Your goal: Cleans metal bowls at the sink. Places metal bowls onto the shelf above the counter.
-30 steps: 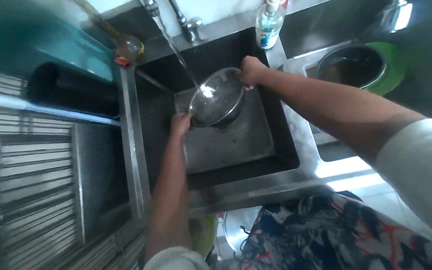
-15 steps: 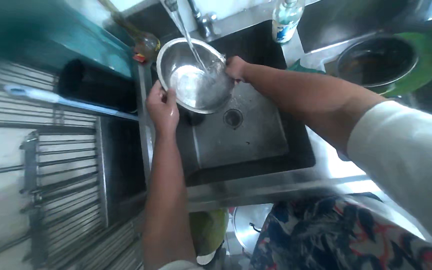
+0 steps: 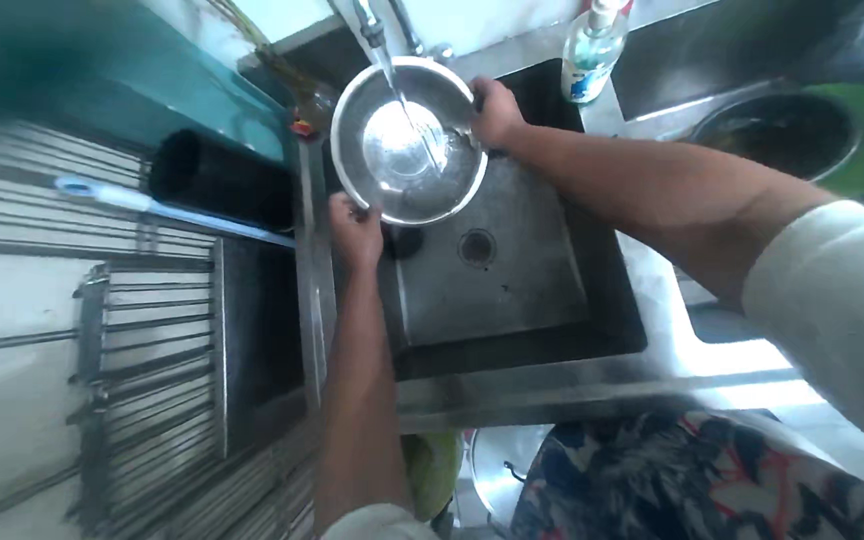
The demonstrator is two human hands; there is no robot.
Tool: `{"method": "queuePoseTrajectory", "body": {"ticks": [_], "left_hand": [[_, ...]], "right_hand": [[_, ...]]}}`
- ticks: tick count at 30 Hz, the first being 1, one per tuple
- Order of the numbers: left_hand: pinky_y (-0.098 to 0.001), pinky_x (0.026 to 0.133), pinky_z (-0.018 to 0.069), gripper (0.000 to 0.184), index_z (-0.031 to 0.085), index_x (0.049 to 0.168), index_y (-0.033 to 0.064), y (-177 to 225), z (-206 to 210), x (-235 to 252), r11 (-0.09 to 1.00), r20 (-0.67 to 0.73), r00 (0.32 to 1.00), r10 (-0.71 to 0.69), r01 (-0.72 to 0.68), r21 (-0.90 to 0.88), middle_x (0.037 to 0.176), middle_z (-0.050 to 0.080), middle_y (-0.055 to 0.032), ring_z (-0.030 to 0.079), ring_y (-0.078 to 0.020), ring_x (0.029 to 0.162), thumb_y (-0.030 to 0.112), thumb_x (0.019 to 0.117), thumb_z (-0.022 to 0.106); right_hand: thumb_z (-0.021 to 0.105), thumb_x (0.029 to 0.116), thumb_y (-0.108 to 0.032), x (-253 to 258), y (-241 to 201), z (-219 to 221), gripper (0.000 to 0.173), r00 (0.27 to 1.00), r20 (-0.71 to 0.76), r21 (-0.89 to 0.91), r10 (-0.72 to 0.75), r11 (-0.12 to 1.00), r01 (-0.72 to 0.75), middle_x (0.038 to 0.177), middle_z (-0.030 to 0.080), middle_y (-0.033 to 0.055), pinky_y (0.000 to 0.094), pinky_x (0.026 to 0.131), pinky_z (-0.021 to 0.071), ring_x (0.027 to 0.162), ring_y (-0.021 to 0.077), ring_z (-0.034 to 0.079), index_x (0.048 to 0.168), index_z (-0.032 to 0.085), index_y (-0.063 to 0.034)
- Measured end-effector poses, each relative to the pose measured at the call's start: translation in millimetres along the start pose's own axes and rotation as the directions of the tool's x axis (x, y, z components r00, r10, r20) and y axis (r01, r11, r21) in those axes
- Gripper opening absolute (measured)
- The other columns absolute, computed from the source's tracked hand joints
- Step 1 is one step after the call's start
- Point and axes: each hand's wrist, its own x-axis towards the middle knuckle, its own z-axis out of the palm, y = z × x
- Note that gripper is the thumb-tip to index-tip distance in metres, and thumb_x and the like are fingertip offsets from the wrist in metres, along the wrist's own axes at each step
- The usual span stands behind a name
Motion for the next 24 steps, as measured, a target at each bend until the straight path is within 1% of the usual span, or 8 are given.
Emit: {"method": "queuePoseTrajectory", "body": {"ticks": [4,9,13,15,18,20,22,24], "left_hand": [[-0.0453,0.088,0.0561,0.045,0.05,0.132,-0.005,0.9,18.3,4.0,0.995,-0.022,0.997,-0.079,0.078,-0.056,0.114,0.066,-0.0226,0.067,-0.0277,0.1,0.01,0.0944,0.071],[-0.0471,0.097,0.0529,0.046,0.046,0.14,-0.0053,10.1,15.0,-0.3,0.946,0.07,0.966,-0.248,0.257,-0.198,0.127,0.061,-0.0242,0.063,-0.0293,0.113,0.009,0.098,0.059],[-0.0393,0.073,0.054,0.028,0.056,0.123,-0.0027,29.6,16.7,-14.7,0.797,0.109,0.842,-0.528,0.536,-0.28,0.103,0.06,-0.0165,0.06,-0.0227,0.084,0.009,0.0987,0.054],[-0.0404,0.071,0.0532,0.024,0.059,0.119,-0.0055,31.0,15.1,-14.9,0.766,0.11,0.805,-0.583,0.589,-0.257,0.1,0.061,-0.0183,0.059,-0.0244,0.081,0.007,0.0987,0.054],[-0.033,0.066,0.0522,0.02,0.057,0.116,-0.0069,29.6,18.8,-21.8,0.721,0.15,0.788,-0.597,0.609,-0.329,0.094,0.058,-0.0152,0.057,-0.0194,0.075,0.004,0.0999,0.053],[-0.031,0.061,0.0515,0.019,0.055,0.115,-0.0037,20.9,28.0,-21.2,0.635,0.206,0.755,-0.623,0.642,-0.429,0.092,0.056,-0.0131,0.056,-0.018,0.071,0.002,0.0976,0.05],[-0.0294,0.054,0.0463,0.01,0.053,0.108,0.0021,8.8,41.2,-21.4,0.517,0.251,0.734,-0.631,0.64,-0.569,0.084,0.052,-0.0093,0.05,-0.0164,0.063,0.004,0.099,0.047],[-0.0231,0.044,0.0423,0.014,0.05,0.09,0.0093,3.2,58.0,-24.3,0.415,0.262,0.755,-0.602,0.575,-0.705,0.067,0.05,-0.0029,0.047,-0.0105,0.049,0.01,0.1016,0.042]], "right_hand": [[0.058,0.0974,-0.002,4.1,-1.0,-9.3,0.041,1.0,-0.002,-0.044,-0.017,0.999,0.017,0.122,0.068,0.0217,0.0583,0.096,0.0527,0.113,0.0384,0.067,0.138,0.058,-0.0061],[0.068,0.0946,-0.013,14.2,-5.9,-2.9,0.038,0.983,0.16,-0.182,0.087,0.982,-0.057,0.125,0.066,0.0267,0.0649,0.098,0.0498,0.118,0.0431,0.063,0.13,0.063,0.0002],[0.074,0.0914,-0.016,3.0,-28.6,7.3,0.037,0.922,0.288,-0.428,0.259,0.896,-0.118,0.126,0.064,0.0287,0.0649,0.096,0.0497,0.12,0.0434,0.062,0.118,0.065,0.0079],[0.075,0.0908,-0.016,3.7,-38.1,18.3,0.036,0.913,0.325,-0.477,0.246,0.876,-0.067,0.126,0.064,0.0278,0.0659,0.095,0.0501,0.119,0.0437,0.063,0.118,0.066,0.0068],[0.064,0.0994,-0.017,15.9,-45.1,49.2,0.031,0.942,0.326,-0.289,0.079,0.957,0.02,0.126,0.066,0.0268,0.0658,0.097,0.0505,0.119,0.0438,0.064,0.123,0.066,0.0039],[0.056,0.1061,-0.023,23.8,-58.6,66.8,0.037,0.934,0.357,-0.121,0.026,0.993,0.018,0.132,0.063,0.0272,0.061,0.105,0.0466,0.125,0.0417,0.06,0.128,0.063,0.0054],[0.045,0.1107,-0.029,30.9,-74.3,77.0,0.045,0.907,0.422,-0.154,0.005,0.986,0.066,0.138,0.061,0.0263,0.0582,0.113,0.0404,0.133,0.0397,0.056,0.133,0.063,0.0054],[0.05,0.1088,-0.03,35.7,-79.2,78.8,0.043,0.921,0.389,-0.027,0.006,1.0,0.005,0.127,0.066,0.0228,0.0517,0.102,0.0492,0.117,0.0329,0.064,0.131,0.062,0.005]]}}
